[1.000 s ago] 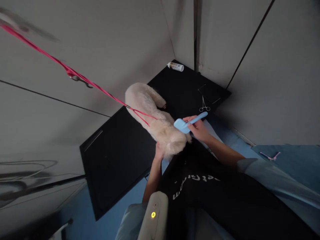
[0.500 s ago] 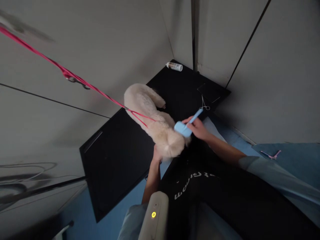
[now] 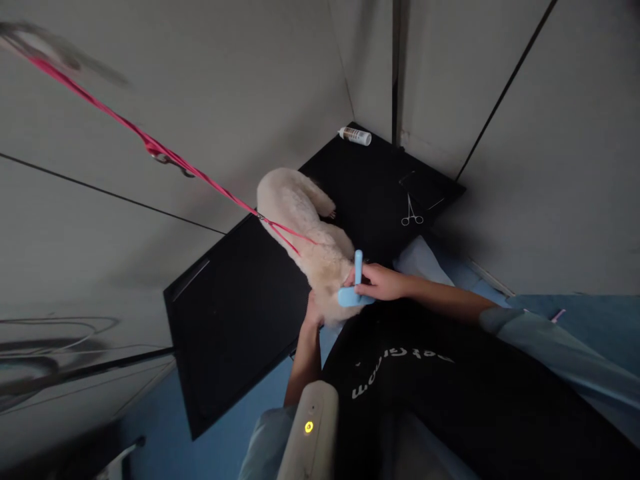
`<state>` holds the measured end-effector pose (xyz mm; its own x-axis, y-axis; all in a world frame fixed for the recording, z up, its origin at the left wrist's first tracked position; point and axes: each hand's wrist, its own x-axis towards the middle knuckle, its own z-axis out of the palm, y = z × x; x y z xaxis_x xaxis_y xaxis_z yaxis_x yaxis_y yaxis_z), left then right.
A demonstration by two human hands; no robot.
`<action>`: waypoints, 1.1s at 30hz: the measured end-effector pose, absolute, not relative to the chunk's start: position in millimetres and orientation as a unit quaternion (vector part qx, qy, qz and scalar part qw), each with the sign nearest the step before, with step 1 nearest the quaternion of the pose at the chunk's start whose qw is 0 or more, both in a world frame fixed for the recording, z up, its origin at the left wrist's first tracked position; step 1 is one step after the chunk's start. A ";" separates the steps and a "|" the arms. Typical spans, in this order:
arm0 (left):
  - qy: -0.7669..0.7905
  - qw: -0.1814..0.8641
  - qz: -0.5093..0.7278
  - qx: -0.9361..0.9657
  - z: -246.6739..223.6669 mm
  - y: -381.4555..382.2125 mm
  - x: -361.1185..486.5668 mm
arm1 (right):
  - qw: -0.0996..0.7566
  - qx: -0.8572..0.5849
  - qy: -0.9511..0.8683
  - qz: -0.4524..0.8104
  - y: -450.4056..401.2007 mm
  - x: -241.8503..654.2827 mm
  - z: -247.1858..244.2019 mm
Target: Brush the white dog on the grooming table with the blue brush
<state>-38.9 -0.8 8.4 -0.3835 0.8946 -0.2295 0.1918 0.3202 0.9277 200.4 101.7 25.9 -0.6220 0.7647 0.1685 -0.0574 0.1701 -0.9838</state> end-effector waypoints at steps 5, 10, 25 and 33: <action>0.718 0.439 0.414 0.347 10.3 -7.2 -38.5 | 0.445 -0.337 -0.642 0.526 115.2 193.9 34.6; 0.707 0.435 0.440 0.342 14.6 -9.7 -36.4 | 0.311 -0.227 -0.732 0.563 126.2 185.8 44.6; 0.689 0.400 0.507 0.329 -2.2 -23.2 -19.0 | 0.326 -0.261 -0.755 0.506 135.4 171.0 73.1; 0.702 0.384 0.499 0.331 -5.9 -20.3 -12.9 | 0.323 -0.282 -0.758 0.491 128.6 179.2 76.4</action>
